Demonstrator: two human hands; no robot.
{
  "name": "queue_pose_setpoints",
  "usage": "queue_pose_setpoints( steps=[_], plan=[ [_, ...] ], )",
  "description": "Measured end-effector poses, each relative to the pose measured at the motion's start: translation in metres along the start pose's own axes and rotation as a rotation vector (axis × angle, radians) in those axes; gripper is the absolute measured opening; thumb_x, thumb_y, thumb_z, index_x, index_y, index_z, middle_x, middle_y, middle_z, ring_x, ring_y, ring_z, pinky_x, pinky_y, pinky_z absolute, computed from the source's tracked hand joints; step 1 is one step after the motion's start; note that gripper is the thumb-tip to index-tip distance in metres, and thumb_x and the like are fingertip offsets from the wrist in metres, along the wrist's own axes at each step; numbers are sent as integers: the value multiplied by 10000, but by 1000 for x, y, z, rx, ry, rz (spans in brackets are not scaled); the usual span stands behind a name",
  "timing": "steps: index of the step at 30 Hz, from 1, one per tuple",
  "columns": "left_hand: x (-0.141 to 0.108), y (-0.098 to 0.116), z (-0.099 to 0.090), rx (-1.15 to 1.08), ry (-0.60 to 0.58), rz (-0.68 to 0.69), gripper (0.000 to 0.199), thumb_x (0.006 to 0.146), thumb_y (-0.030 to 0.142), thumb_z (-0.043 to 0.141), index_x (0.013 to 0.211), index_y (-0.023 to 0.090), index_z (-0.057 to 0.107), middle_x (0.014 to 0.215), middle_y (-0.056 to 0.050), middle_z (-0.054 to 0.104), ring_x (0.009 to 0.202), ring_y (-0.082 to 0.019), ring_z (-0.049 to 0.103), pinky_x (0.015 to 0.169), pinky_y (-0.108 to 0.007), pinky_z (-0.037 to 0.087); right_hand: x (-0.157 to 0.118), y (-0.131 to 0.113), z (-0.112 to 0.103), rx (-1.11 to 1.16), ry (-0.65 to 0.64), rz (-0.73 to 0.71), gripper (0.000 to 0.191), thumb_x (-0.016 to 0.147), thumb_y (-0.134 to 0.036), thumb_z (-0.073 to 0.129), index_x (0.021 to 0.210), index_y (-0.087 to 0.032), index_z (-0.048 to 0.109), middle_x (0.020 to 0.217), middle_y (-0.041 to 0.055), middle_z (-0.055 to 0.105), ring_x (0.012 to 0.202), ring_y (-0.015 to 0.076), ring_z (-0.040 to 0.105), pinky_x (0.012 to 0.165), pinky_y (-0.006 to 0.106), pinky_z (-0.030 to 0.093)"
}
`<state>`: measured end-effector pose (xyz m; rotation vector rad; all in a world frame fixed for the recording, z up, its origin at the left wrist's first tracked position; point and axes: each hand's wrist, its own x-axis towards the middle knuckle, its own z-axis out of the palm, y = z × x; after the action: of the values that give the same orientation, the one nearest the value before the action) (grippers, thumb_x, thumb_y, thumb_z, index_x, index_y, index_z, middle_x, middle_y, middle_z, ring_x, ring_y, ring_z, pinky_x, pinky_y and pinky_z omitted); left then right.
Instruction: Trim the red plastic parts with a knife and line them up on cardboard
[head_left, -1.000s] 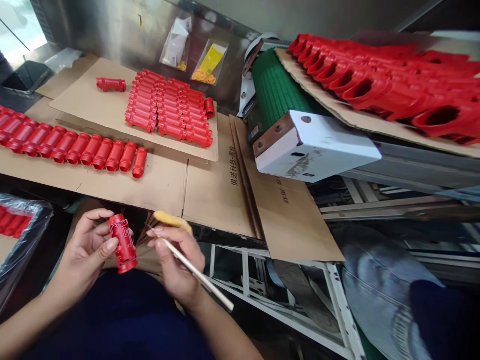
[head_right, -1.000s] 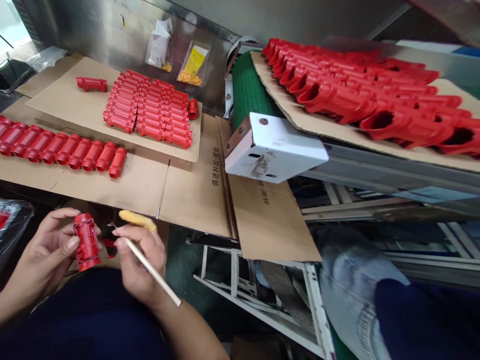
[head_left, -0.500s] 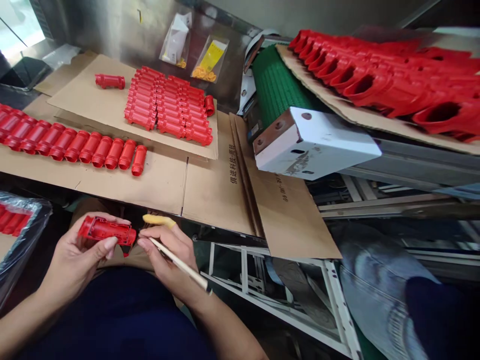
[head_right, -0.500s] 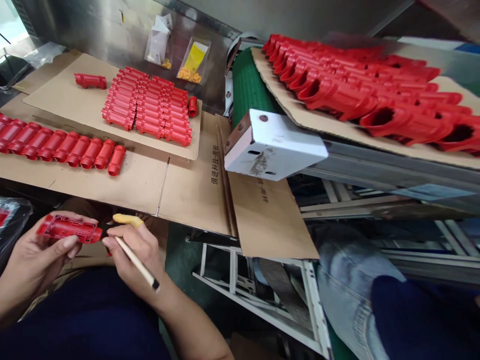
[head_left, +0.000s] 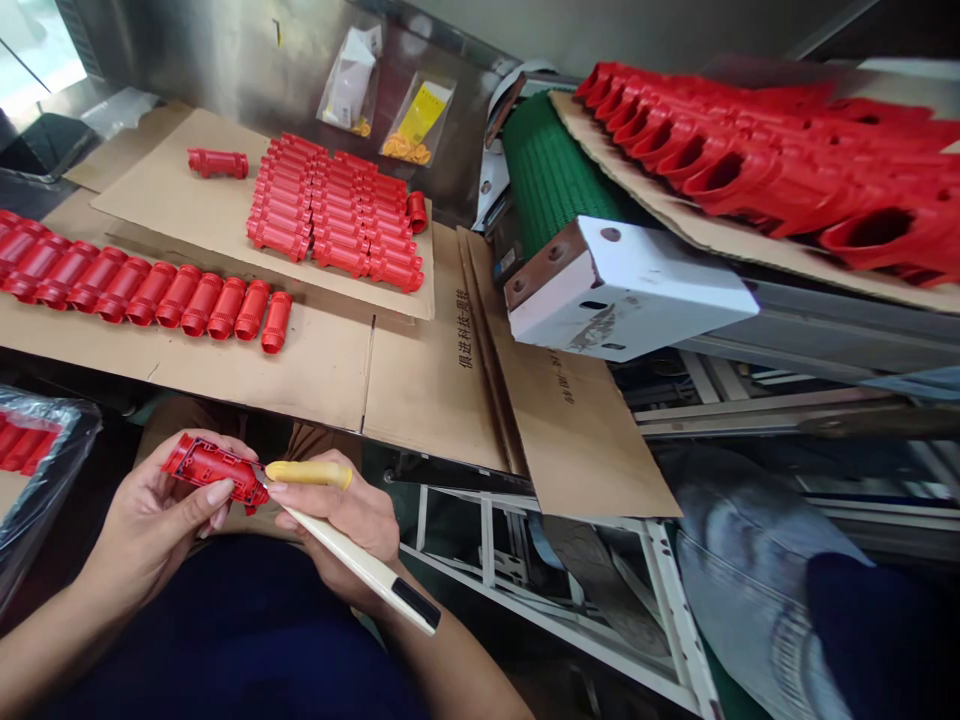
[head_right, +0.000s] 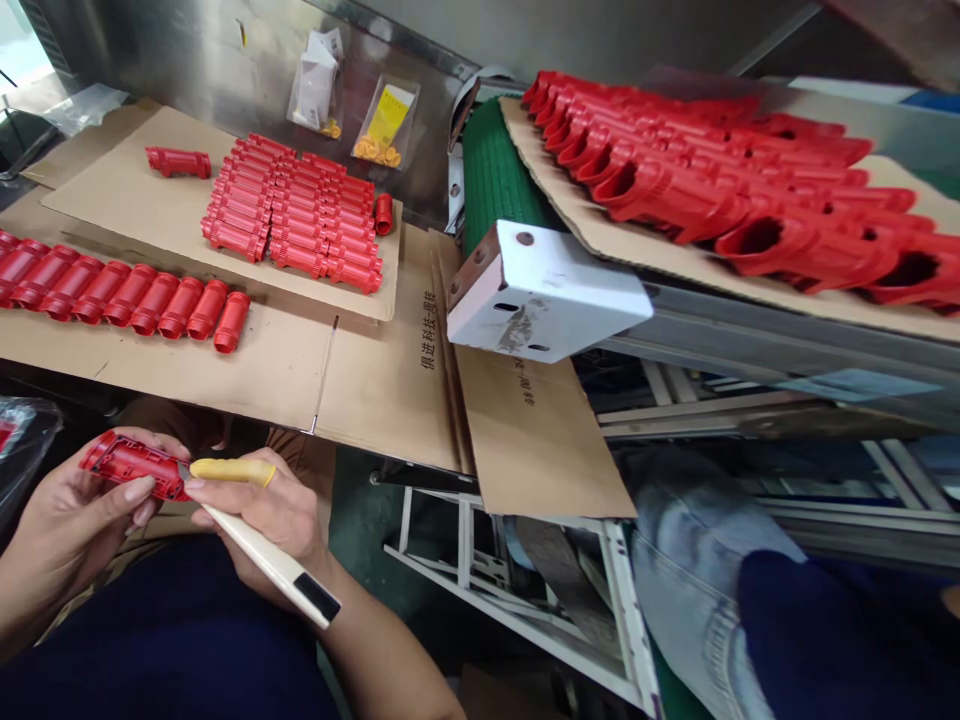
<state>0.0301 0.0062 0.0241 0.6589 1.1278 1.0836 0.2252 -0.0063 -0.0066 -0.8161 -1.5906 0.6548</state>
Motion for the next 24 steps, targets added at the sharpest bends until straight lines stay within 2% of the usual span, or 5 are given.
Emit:
queue_pose_setpoints(
  steps=[9, 14, 20, 24],
  plan=[
    [1, -3, -3, -10, 0, 13, 269, 756, 306, 982, 959, 199, 843, 1034, -81, 803, 574, -79, 580, 508, -171, 494, 0, -6, 2, -39, 15, 49, 262, 1028, -184, 744, 1274, -260, 797, 1153, 97, 841, 975, 222, 798, 840, 376, 698],
    [3, -7, -11, -36, -63, 26, 247, 784, 267, 965, 998, 228, 848, 1054, -71, 820, 562, -82, 609, 511, -177, 520, -1, -11, 4, -52, 19, 80, 215, 1031, -160, 732, 1222, -236, 794, 1154, 104, 838, 976, 216, 796, 820, 360, 697],
    [-3, 1, -2, -87, 27, 5, 231, 760, 243, 963, 958, 225, 845, 1028, -51, 828, 572, -86, 587, 517, -183, 508, -5, -10, 4, -38, 38, 67, 221, 1030, -171, 732, 1233, -239, 786, 1146, 100, 839, 995, 223, 801, 833, 364, 697],
    [-2, -2, -5, -96, -13, 16, 224, 779, 240, 955, 971, 219, 841, 1025, -64, 833, 559, -84, 597, 510, -180, 513, -4, -11, 2, -17, 18, 144, 139, 1059, -262, 714, 1181, -235, 775, 1182, 104, 840, 1075, 231, 812, 914, 376, 690]
  ],
)
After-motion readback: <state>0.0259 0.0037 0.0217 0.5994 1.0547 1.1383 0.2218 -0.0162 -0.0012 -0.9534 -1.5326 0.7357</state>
